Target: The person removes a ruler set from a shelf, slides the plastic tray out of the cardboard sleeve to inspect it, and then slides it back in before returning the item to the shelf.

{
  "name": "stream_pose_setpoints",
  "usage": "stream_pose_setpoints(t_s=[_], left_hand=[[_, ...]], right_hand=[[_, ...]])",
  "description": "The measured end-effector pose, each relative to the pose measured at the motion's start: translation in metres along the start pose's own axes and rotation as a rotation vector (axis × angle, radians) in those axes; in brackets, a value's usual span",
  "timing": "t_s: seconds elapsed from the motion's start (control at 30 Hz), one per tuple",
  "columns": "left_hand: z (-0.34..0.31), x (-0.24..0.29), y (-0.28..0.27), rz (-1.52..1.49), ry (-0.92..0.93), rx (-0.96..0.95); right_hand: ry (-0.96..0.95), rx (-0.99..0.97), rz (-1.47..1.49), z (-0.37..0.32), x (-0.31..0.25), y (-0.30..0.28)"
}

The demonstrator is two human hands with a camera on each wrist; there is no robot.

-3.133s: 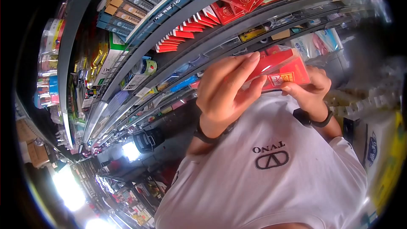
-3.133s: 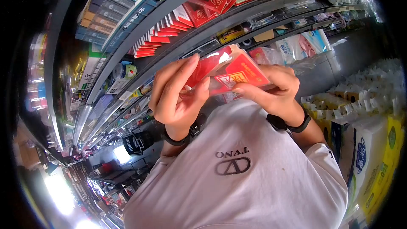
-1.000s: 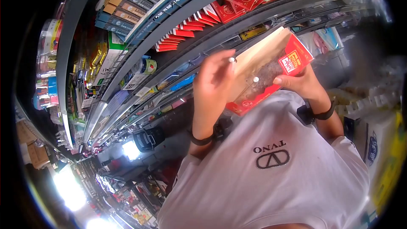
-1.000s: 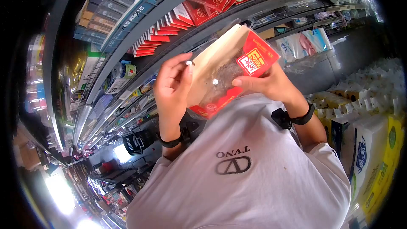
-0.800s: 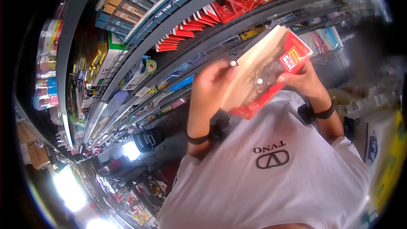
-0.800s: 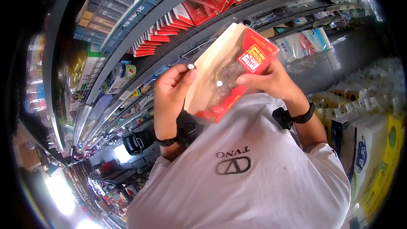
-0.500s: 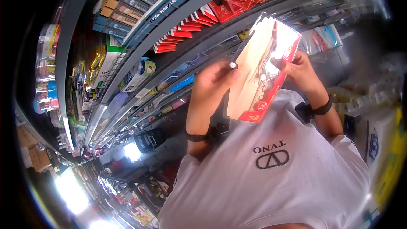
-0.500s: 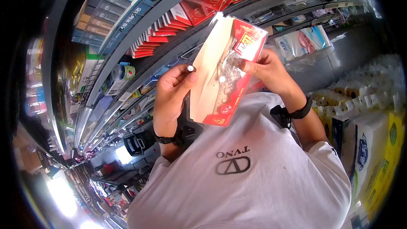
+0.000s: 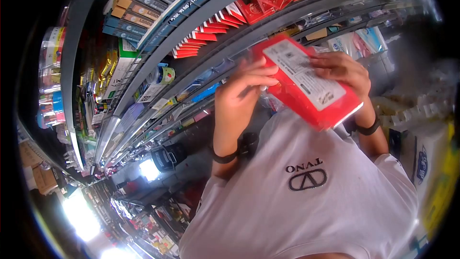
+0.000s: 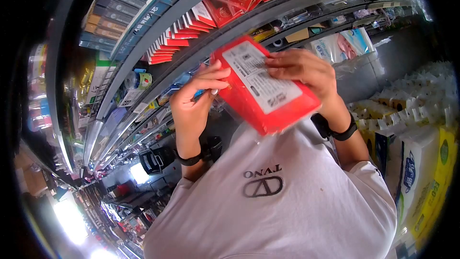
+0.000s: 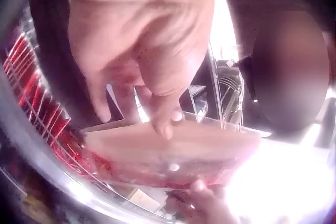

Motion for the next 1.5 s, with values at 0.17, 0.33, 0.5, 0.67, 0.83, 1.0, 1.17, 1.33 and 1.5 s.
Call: stream_pose_setpoints(t_s=[0.17,0.33,0.5,0.67,0.83,1.0,1.17,1.33,1.5], left_hand=[[0.006,0.0,0.0,0.176,0.181,0.095],[0.006,0.0,0.001,0.161,0.212,0.102],[0.005,0.0,0.003,0.139,0.216,0.109],[0.004,-0.002,0.012,0.016,0.176,0.158],[0.002,-0.012,0.025,-0.106,-0.072,0.07],[-0.001,-0.029,0.042,-0.403,-0.375,0.022],[-0.001,-0.04,0.051,-0.472,-0.46,-0.013],[0.0,-0.042,0.063,-0.599,-0.416,0.067],[0.002,-0.05,0.048,-0.286,-0.419,0.023]], right_hand=[[-0.3,0.033,-0.369,-0.001,-0.008,-0.002],[-0.311,0.051,-0.41,-0.004,-0.017,-0.003],[-0.33,0.06,-0.417,-0.005,-0.017,-0.004],[-0.243,0.051,-0.303,-0.003,-0.018,-0.007],[0.44,0.196,0.238,-0.024,-0.002,0.0],[0.756,0.266,0.374,-0.016,0.031,0.008],[0.661,0.207,0.035,-0.014,0.03,0.02],[0.614,-0.041,-0.124,-0.017,0.021,0.027],[0.259,0.051,-0.441,-0.006,0.014,0.014]])
Point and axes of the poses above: each hand's wrist, its own z-axis towards the middle knuckle, its own y-axis out of the palm, x = y × z, the point moved 1 cm from there along z, towards the middle knuckle, and after that the axes turned 1 degree about y, right-handed, at the moved point
